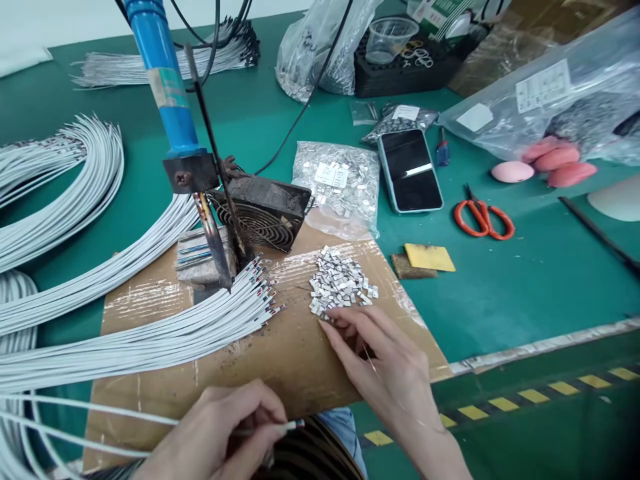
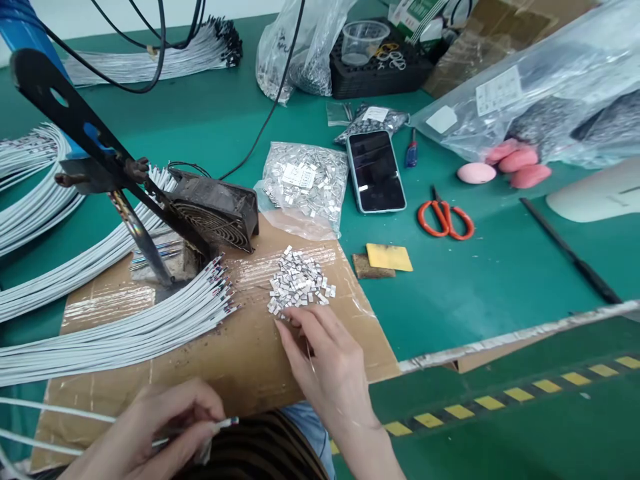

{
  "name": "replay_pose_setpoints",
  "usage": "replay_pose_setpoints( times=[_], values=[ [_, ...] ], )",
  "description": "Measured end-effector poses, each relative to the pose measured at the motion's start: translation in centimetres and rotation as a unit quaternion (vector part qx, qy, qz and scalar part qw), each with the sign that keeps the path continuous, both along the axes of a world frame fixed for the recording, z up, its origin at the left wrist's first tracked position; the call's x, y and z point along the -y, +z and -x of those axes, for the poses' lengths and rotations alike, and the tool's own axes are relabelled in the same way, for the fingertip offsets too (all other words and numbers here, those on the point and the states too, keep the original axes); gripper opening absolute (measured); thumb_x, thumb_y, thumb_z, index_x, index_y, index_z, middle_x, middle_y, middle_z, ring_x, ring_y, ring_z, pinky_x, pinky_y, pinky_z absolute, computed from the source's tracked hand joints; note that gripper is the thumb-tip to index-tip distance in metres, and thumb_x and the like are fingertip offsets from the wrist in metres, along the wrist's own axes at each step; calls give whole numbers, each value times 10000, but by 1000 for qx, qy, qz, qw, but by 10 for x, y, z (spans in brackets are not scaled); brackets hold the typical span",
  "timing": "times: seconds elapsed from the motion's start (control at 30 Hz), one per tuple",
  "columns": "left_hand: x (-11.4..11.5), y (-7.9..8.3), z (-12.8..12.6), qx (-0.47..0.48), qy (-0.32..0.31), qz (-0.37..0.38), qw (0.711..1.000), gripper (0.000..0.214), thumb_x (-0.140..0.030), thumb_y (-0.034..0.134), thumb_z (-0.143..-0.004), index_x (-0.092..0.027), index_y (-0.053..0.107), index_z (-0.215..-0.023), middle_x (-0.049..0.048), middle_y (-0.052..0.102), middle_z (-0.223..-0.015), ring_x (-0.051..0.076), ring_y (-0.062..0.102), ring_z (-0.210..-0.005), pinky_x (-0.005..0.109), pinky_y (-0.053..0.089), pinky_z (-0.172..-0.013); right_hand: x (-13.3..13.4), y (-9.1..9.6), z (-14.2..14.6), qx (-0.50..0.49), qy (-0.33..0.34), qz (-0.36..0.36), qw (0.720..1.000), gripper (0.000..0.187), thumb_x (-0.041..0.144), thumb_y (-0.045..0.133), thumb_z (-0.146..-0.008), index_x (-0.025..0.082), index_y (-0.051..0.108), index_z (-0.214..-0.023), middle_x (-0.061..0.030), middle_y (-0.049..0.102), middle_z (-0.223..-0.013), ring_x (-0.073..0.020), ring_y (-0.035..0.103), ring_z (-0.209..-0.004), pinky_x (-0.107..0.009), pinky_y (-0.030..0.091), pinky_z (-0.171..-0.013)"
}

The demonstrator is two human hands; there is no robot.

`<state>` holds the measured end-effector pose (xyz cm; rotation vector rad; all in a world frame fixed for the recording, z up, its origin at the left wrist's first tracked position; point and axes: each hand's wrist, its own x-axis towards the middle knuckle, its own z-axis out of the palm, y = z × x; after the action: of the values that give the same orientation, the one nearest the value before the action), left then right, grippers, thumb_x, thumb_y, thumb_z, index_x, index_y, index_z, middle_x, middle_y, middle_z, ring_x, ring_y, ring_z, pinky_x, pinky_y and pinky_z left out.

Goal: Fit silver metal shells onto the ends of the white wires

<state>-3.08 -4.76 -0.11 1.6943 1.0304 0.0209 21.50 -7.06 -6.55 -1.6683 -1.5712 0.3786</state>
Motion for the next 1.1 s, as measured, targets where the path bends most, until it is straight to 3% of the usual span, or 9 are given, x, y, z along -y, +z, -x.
replay_pose_setpoints(
  times=[0.07, 0.17, 0.3, 0.4, 0.53, 0.67, 0.93, 1.1],
  values=[
    [-5, -3, -16, 38, 103, 52, 993, 247, -353, 543, -1020, -215, 655, -849, -28, 621, -663, 123, 551, -592, 196, 415, -553, 1, 0, 0, 3, 2, 11, 1000, 76, 142, 682, -963, 207, 714, -987, -8, 683, -846, -129, 634, -693, -242, 537, -683],
    [-8, -13, -19, 87, 244, 130, 957, 326, -481, 593, -994, -187, 638, -863, -65, 488, -607, 85, 376, -490, 200, 275, -450, 5, 2, 1, -1, 3, 18, 1000, 67, 174, 668, -975, 230, 699, -955, -3, 681, -841, -142, 641, -715, -250, 538, -686],
    [-10, -18, -11, 150, 337, 168, 914, 445, -600, 710, -895, -160, 658, -863, -75, 491, -590, 50, 335, -452, 194, 212, -439, 11, 5, 14, -91, -70, 78, 990, 61, 293, 690, -968, 244, 717, -945, -1, 715, -819, -143, 661, -655, -256, 566, -674],
    [-10, -15, -12, 178, 362, 171, 899, 435, -575, 753, -876, -150, 666, -845, -75, 507, -586, 38, 317, -455, 191, 190, -441, 9, 9, 33, -229, -78, 136, 961, 136, 351, 716, -942, 218, 740, -964, -11, 729, -749, -148, 686, -591, -238, 583, -586],
    [-9, -11, -14, 192, 369, 173, 893, 405, -543, 746, -899, -149, 664, -853, -71, 519, -596, 38, 311, -466, 198, 183, -450, 0, 18, 56, -390, 19, 175, 904, 140, 324, 762, -908, 203, 817, -862, -14, 700, -672, -139, 630, -561, -226, 509, -514],
    [-8, -12, -13, 204, 367, 192, 887, 396, -535, 751, -897, -152, 660, -849, -70, 520, -597, 41, 300, -470, 204, 175, -450, -6, 23, 64, -441, 86, 164, 878, 121, 274, 754, -918, 242, 862, -877, 1, 662, -665, -109, 551, -548, -210, 418, -488],
    [-6, -10, -15, 190, 382, 173, 888, 372, -512, 794, -864, -164, 673, -814, -87, 484, -574, 44, 299, -476, 198, 158, -444, -7, 20, 63, -474, 107, 181, 855, 111, 259, 759, -922, 262, 870, -924, 10, 637, -680, -91, 505, -551, -204, 374, -485],
    [-6, -6, -21, 188, 409, 150, 880, 355, -450, 888, -767, -162, 681, -749, -58, 558, -601, 78, 415, -557, 192, 308, -519, -7, 20, 59, -477, 104, 187, 852, 112, 279, 772, -909, 226, 865, -875, -1, 647, -682, -85, 493, -507, -205, 352, -435]
  ],
)
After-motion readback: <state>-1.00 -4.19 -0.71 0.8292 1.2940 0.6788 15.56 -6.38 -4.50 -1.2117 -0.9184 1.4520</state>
